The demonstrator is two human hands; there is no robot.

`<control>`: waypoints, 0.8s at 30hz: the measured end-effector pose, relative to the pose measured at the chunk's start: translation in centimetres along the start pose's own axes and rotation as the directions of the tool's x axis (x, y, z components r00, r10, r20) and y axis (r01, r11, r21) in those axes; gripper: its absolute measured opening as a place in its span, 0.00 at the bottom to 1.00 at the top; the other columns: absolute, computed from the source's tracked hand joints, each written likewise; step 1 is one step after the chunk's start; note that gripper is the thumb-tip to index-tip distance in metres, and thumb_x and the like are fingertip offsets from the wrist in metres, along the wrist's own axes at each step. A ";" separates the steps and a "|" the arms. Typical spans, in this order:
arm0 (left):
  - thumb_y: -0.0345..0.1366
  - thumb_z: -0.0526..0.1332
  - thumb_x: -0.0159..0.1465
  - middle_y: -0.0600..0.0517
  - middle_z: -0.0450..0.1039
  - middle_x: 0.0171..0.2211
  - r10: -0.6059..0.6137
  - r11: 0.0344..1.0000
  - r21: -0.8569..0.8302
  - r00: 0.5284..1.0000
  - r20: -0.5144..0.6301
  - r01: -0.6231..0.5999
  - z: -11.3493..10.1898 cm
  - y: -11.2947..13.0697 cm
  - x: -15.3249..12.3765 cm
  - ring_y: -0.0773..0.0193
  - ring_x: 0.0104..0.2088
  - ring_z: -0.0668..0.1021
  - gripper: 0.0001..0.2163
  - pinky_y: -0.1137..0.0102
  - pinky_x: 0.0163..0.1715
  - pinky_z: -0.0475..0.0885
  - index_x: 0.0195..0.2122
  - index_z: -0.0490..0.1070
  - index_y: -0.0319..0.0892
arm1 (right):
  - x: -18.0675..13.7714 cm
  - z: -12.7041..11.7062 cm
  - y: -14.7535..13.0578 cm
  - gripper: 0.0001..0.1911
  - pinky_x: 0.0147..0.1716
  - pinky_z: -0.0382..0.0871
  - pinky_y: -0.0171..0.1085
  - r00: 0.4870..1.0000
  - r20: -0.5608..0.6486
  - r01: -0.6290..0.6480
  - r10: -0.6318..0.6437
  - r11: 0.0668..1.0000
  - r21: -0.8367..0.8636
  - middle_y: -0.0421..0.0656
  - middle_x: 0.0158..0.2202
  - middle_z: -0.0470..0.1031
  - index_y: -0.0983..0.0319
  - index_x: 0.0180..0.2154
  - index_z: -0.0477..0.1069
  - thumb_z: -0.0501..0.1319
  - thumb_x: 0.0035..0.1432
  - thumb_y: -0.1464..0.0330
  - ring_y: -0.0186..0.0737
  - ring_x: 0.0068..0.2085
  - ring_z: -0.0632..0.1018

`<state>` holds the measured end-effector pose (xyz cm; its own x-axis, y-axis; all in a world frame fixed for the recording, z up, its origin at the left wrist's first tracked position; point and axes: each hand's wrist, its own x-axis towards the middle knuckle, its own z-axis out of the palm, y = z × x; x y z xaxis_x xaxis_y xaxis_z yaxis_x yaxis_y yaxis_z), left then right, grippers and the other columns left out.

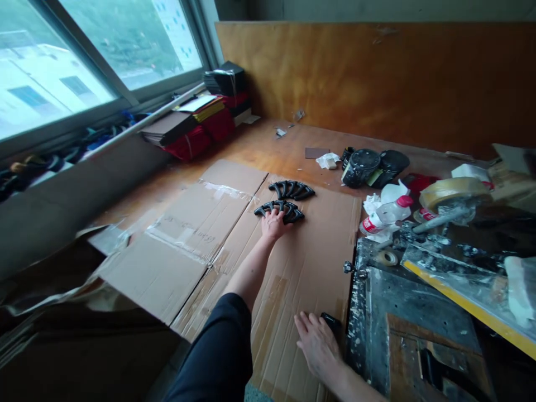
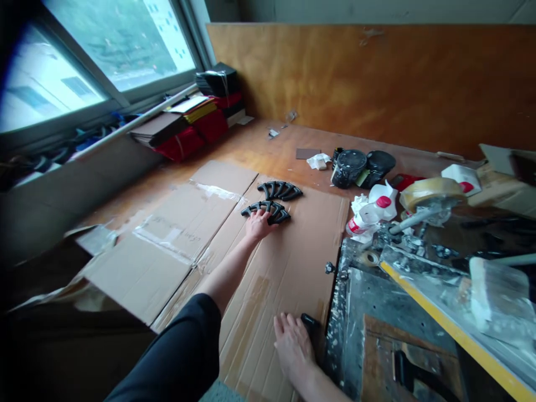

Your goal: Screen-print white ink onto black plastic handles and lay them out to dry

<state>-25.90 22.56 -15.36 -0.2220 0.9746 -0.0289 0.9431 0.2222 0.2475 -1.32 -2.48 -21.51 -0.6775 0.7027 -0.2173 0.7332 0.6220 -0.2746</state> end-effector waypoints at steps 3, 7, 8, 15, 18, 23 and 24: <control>0.51 0.61 0.60 0.42 0.63 0.60 0.036 0.999 0.012 0.999 -0.001 -0.036 1.1 0.3 0.8 0.43 0.58 0.64 0.25 0.51 0.54 0.62 0.56 0.69 0.48 | 0.2 -1.5 -0.4 0.25 0.55 0.66 0.50 0.999 0.029 -0.034 0.033 0.999 0.040 0.50 0.57 0.71 0.58 0.58 0.68 0.63 0.58 0.66 0.51 0.56 0.71; 0.47 0.53 0.66 0.42 0.44 0.70 0.011 1.000 -0.006 0.984 -0.177 -0.012 4.3 0.2 -3.2 0.41 0.69 0.46 0.27 0.41 0.60 0.51 0.66 0.56 0.48 | -0.3 -6.4 -0.6 0.18 0.52 0.67 0.46 0.998 0.067 -0.036 0.023 0.981 0.188 0.45 0.48 0.77 0.57 0.51 0.72 0.63 0.58 0.62 0.47 0.51 0.73; 0.48 0.52 0.67 0.40 0.42 0.70 -0.002 0.999 -0.032 0.976 -0.217 -0.005 5.2 0.1 -4.6 0.43 0.69 0.46 0.28 0.41 0.61 0.50 0.66 0.54 0.46 | -0.8 -7.8 -0.4 0.16 0.50 0.68 0.45 0.998 0.052 -0.032 0.021 0.974 0.224 0.43 0.45 0.78 0.57 0.48 0.73 0.63 0.59 0.62 0.46 0.49 0.73; 0.47 0.53 0.66 0.33 0.46 0.68 -0.051 0.971 -0.240 0.959 -0.280 -0.018 8.1 -0.1 -13.4 0.48 0.69 0.52 0.29 0.52 0.63 0.55 0.64 0.56 0.35 | -9.3 -14.7 6.1 0.15 0.55 0.65 0.41 0.935 -0.305 -0.076 0.180 0.943 0.324 0.43 0.51 0.77 0.57 0.52 0.73 0.55 0.66 0.66 0.39 0.52 0.74; 0.46 0.54 0.65 0.34 0.55 0.65 -0.189 0.927 -0.357 0.963 -0.192 0.111 6.9 1.7 -15.8 0.47 0.66 0.58 0.27 0.53 0.62 0.58 0.61 0.61 0.35 | -14.4 -15.1 10.7 0.25 0.61 0.60 0.48 0.923 -0.289 -0.172 0.255 0.944 0.283 0.45 0.62 0.67 0.55 0.62 0.63 0.58 0.64 0.64 0.44 0.62 0.67; 0.49 0.54 0.65 0.42 0.73 0.49 -0.235 0.644 -0.755 0.971 -0.040 0.124 0.1 10.6 -18.4 0.56 0.50 0.75 0.24 0.61 0.51 0.71 0.57 0.65 0.40 | -20.1 -13.1 15.1 0.37 0.65 0.53 0.52 0.977 -0.169 -0.101 0.132 0.979 0.177 0.50 0.67 0.57 0.60 0.65 0.57 0.64 0.58 0.57 0.49 0.67 0.57; 0.50 0.54 0.65 0.45 0.75 0.43 -0.178 0.542 -0.837 0.984 -0.025 0.077 -1.9 13.2 -19.1 0.60 0.44 0.78 0.24 0.64 0.46 0.73 0.58 0.65 0.41 | -20.8 -12.7 15.2 0.36 0.65 0.52 0.53 0.983 -0.170 -0.033 0.063 0.984 0.175 0.51 0.66 0.57 0.61 0.64 0.59 0.64 0.58 0.57 0.49 0.67 0.57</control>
<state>-9.63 6.80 -9.72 -0.3928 0.9183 -0.0483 0.2866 0.1722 0.9424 24.68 -3.26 -9.22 -0.6099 0.7893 -0.0715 0.7338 0.5283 -0.4272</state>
